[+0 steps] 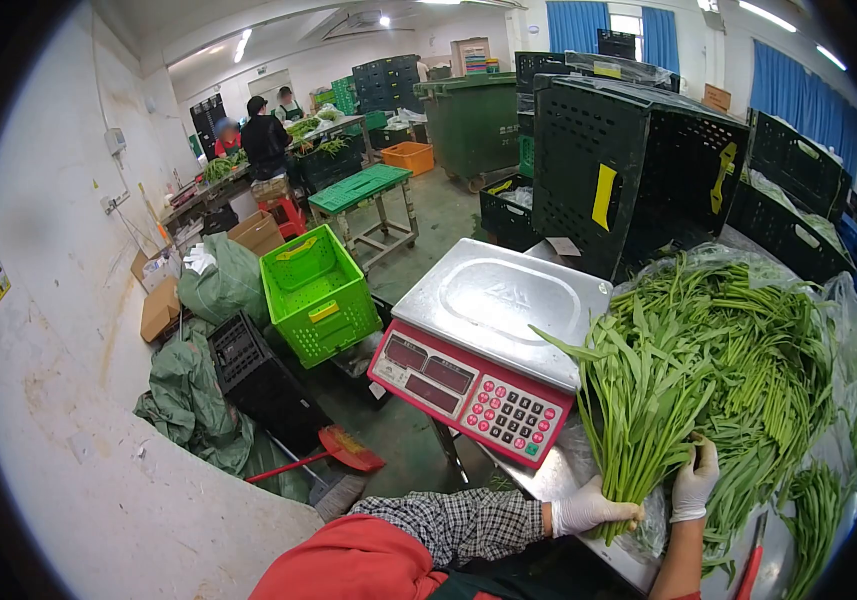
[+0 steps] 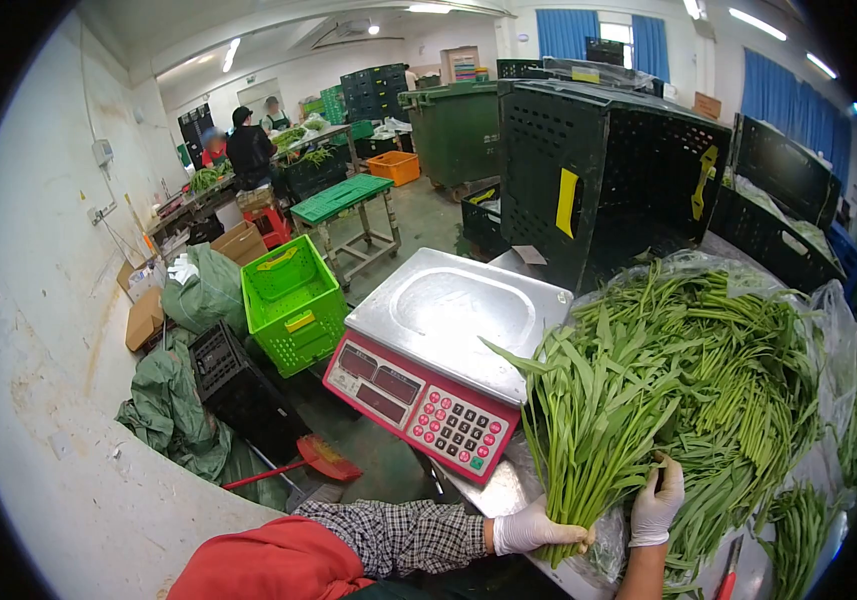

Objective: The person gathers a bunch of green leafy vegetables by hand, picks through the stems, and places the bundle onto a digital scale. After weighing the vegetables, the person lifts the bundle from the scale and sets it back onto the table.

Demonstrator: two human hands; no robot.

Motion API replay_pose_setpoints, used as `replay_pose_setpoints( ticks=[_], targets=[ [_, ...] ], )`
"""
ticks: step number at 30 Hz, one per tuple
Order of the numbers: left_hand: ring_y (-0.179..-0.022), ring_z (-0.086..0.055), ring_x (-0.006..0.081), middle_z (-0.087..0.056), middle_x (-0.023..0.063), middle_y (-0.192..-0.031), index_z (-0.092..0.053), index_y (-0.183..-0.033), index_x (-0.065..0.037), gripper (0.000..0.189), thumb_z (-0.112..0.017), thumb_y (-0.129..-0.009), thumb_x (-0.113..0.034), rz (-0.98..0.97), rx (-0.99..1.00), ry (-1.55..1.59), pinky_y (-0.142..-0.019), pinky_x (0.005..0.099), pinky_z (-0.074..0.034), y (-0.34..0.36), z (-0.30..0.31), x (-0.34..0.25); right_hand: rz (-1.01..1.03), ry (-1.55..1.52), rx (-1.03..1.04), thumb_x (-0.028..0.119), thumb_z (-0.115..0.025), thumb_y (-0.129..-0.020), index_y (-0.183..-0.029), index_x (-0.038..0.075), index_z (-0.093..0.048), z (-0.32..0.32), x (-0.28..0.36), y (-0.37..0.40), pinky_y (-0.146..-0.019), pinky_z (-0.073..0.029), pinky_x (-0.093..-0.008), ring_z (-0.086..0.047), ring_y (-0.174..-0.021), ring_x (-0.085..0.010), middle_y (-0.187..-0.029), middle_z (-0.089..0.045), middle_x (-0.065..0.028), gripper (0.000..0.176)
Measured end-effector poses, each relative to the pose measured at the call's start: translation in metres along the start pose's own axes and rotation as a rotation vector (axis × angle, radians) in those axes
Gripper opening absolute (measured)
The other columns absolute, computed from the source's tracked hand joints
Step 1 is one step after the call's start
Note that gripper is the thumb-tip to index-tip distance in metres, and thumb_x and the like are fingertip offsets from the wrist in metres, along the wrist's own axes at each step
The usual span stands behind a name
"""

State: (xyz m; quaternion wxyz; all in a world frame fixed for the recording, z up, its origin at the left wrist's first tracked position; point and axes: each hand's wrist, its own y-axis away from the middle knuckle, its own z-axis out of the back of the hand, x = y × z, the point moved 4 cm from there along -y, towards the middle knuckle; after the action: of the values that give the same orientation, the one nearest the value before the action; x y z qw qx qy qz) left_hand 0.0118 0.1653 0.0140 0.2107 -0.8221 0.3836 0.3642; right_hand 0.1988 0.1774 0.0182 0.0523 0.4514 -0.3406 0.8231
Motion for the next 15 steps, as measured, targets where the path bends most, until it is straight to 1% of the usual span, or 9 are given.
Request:
replay_pose_setpoints(
  ticks=[3, 6, 15],
  targets=[
    [-0.069, -0.060, 0.0140, -0.060, 0.0102, -0.082, -0.049, -0.103, 0.004, 0.032, -0.063, -0.076, -0.006, 0.013, -0.012, 0.001, -0.064, 0.0253, -0.051, 0.001, 0.000, 0.000, -0.016, -0.018, -0.002, -0.009, -0.046, -0.078, -0.099, -0.004, -0.054, 0.000, -0.005, 0.001, -0.080, -0.041, -0.0270, -0.055, -0.086, -0.0211, -0.092, -0.056, -0.0124, 0.023],
    [-0.072, -0.058, 0.0144, -0.058, 0.0088, -0.083, -0.048, -0.105, -0.001, 0.032, -0.063, -0.078, -0.010, 0.042, 0.005, -0.033, -0.067, 0.0266, -0.049, 0.000, 0.003, 0.004, -0.028, -0.022, -0.002, -0.009, -0.046, -0.077, -0.098, -0.004, -0.054, 0.000, -0.006, 0.000, -0.080, -0.041, -0.0273, -0.055, -0.085, -0.0213, -0.091, -0.056, -0.0124, 0.023],
    [-0.073, -0.058, 0.0144, -0.058, 0.0090, -0.083, -0.047, -0.106, -0.001, 0.033, -0.063, -0.078, -0.009, 0.015, 0.022, -0.038, -0.067, 0.0263, -0.049, -0.001, 0.004, 0.006, 0.019, 0.054, -0.009, -0.008, -0.047, -0.077, -0.097, -0.003, -0.055, 0.001, 0.006, -0.001, -0.078, -0.041, -0.0272, -0.055, -0.084, -0.0209, -0.090, -0.057, -0.0115, 0.022]
  ],
)
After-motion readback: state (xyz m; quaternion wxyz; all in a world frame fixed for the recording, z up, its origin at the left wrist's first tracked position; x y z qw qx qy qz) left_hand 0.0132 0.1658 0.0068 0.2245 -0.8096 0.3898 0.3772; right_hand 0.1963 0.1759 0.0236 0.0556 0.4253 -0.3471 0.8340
